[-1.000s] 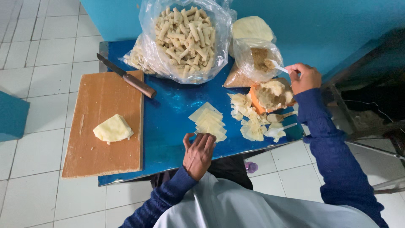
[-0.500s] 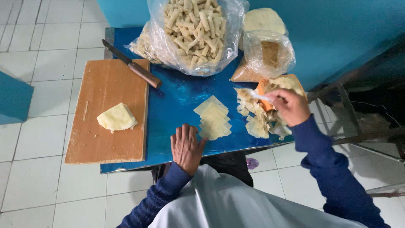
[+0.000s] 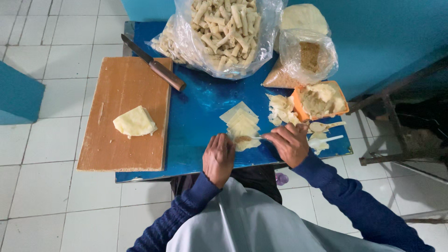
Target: The person sits at a blue table folding thin square wrapper sheets into triangles. They use a spoon to scoop brown filling powder from a plastic bag onto a wrapper, fold the wrapper over the filling, press the edges, and place the folded piece in a growing stack on the table.
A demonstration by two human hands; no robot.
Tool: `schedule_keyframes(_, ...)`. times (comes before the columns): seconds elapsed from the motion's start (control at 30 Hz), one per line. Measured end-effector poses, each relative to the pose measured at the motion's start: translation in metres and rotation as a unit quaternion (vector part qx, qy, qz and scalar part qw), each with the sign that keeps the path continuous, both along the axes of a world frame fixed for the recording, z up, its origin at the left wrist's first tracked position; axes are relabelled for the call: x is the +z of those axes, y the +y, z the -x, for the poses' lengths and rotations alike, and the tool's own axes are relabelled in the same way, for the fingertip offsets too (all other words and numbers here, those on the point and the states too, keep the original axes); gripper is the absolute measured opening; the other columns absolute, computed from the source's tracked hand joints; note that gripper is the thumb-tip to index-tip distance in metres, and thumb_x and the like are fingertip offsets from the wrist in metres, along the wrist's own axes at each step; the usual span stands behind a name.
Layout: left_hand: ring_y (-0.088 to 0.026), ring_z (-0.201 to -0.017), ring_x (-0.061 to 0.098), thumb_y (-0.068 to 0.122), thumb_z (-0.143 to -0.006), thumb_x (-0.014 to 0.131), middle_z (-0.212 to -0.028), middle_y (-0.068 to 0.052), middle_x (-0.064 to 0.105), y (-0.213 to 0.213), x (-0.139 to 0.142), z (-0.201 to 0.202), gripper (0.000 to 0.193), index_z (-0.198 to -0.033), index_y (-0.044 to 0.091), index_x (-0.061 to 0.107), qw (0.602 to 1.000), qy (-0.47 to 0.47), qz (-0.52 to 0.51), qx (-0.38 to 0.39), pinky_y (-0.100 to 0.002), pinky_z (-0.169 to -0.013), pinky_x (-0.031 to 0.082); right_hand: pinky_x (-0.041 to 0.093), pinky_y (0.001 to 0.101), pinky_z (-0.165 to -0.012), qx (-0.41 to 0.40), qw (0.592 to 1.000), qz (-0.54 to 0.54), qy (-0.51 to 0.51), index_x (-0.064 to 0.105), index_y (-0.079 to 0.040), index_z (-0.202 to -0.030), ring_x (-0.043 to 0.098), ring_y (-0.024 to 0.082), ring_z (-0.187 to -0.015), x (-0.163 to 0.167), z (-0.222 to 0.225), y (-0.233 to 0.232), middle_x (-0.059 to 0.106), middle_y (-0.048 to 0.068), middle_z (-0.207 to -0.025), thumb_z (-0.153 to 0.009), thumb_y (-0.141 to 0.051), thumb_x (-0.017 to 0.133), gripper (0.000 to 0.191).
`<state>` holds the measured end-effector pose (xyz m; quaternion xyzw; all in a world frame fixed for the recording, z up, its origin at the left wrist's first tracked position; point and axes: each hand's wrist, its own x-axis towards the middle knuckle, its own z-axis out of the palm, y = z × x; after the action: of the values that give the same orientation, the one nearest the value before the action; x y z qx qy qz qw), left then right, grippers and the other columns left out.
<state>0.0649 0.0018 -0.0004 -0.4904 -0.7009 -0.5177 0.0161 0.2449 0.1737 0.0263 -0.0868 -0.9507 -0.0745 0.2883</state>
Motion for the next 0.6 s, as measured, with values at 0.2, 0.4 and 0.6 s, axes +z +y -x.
schedule_keyframes(0.2,-0.03,-0.066,0.06,-0.007,-0.088,0.067,-0.083,-0.013,0.057,0.008,0.004,-0.001,0.018,-0.09,0.003,0.052,0.994,-0.093,-0.041,-0.028,-0.039,-0.059,0.048,0.029,0.04,-0.085,0.02,0.997,-0.051,0.051,0.079,-0.02,-0.1,0.053,0.015,-0.087,-0.015,-0.008,0.002,0.064,-0.007,-0.095,-0.089,-0.016,0.079,0.012)
schedule_keyframes(0.4,-0.023,-0.066,0.065,-0.003,-0.09,0.07,-0.084,-0.012,0.06,0.009,0.003,-0.001,0.017,-0.097,0.003,0.056,0.988,-0.14,-0.034,-0.056,-0.033,-0.06,0.052,0.029,0.0388,-0.089,0.034,0.995,-0.045,0.077,0.079,-0.021,-0.103,0.054,0.013,-0.088,-0.017,-0.008,0.0,0.065,-0.007,-0.097,-0.087,-0.014,0.082,0.018)
schedule_keyframes(0.6,-0.026,-0.075,0.07,-0.005,-0.088,0.069,-0.091,-0.014,0.064,0.009,-0.001,0.003,0.019,-0.101,0.002,0.057,0.988,-0.13,-0.028,-0.082,-0.034,-0.064,0.055,0.035,0.0411,-0.09,-0.018,0.998,0.0,0.061,0.08,-0.023,-0.106,0.056,0.019,-0.091,-0.008,-0.009,-0.002,0.066,-0.004,-0.098,-0.079,-0.004,0.077,0.033)
